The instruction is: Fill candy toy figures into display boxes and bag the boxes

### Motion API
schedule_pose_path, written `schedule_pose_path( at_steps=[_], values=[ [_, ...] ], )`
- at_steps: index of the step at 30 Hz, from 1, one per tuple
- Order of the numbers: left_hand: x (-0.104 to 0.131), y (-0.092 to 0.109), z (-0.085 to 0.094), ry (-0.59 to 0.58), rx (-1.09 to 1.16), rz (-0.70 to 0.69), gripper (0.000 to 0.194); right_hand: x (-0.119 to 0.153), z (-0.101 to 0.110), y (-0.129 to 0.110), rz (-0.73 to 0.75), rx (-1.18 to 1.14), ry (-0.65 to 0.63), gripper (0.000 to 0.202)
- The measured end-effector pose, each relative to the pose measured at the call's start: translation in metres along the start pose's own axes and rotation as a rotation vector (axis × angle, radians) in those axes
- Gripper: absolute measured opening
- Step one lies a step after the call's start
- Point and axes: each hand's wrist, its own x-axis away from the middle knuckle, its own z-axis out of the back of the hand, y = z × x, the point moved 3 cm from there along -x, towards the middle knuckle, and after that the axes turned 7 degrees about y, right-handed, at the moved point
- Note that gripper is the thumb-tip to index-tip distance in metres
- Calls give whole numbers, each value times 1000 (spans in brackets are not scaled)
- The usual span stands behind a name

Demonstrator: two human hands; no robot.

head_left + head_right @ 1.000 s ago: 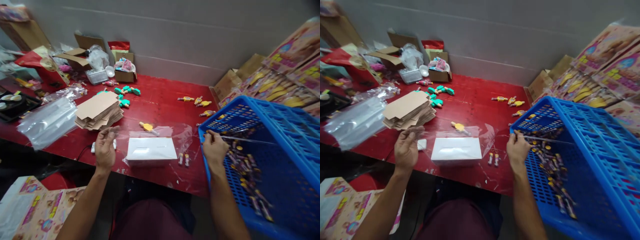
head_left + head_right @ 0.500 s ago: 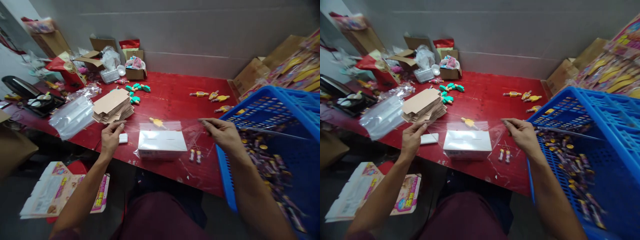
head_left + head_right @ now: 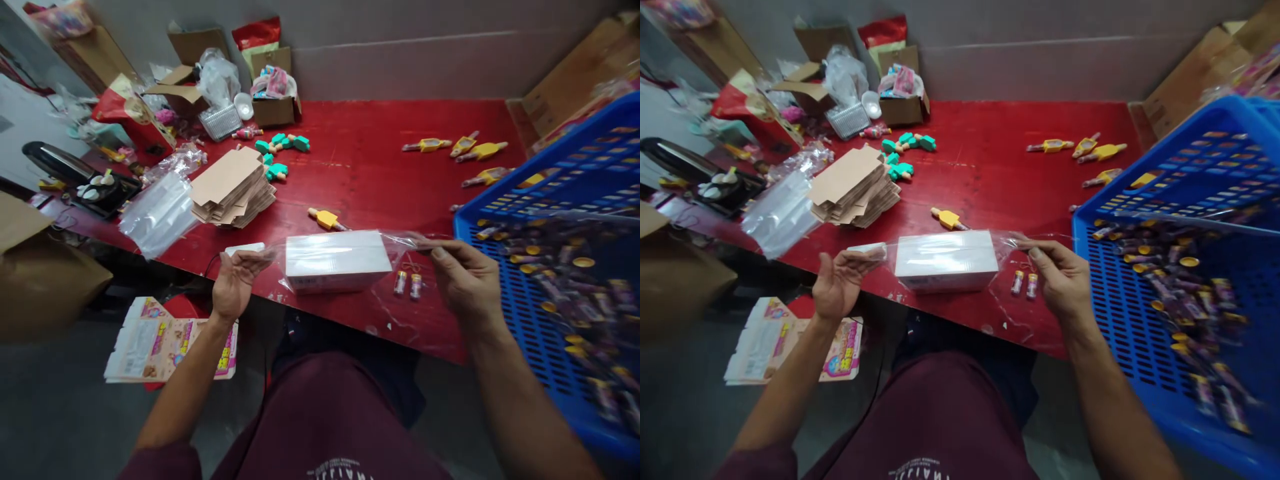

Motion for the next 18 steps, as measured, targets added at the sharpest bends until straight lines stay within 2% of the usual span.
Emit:
schedule_pose_path(
  at_steps=[3, 6, 8, 10, 12, 15, 18],
  values=[
    [10, -3, 4, 87, -42, 110, 68, 10, 2, 8, -57, -155, 53, 13],
    [17, -4, 2, 178, -64, 225, 57, 14, 1, 14, -144, -139, 86, 40],
    [22, -4, 0, 228, -100, 275, 46, 17, 1, 17, -189, -141, 169, 50],
    [28, -2, -3, 242, -145, 283, 39, 20, 0, 19, -223, -172, 265, 45],
    [33, 0, -5, 221, -179, 264, 36, 24, -1, 21, -247, -195, 317, 32],
    [39, 0, -3, 182, -219, 247, 35, 30, -1, 26, -293, -185, 268, 16],
    [41, -3, 3, 160, -263, 245, 41, 35, 3, 31, -339, -173, 203, 17]
  ],
)
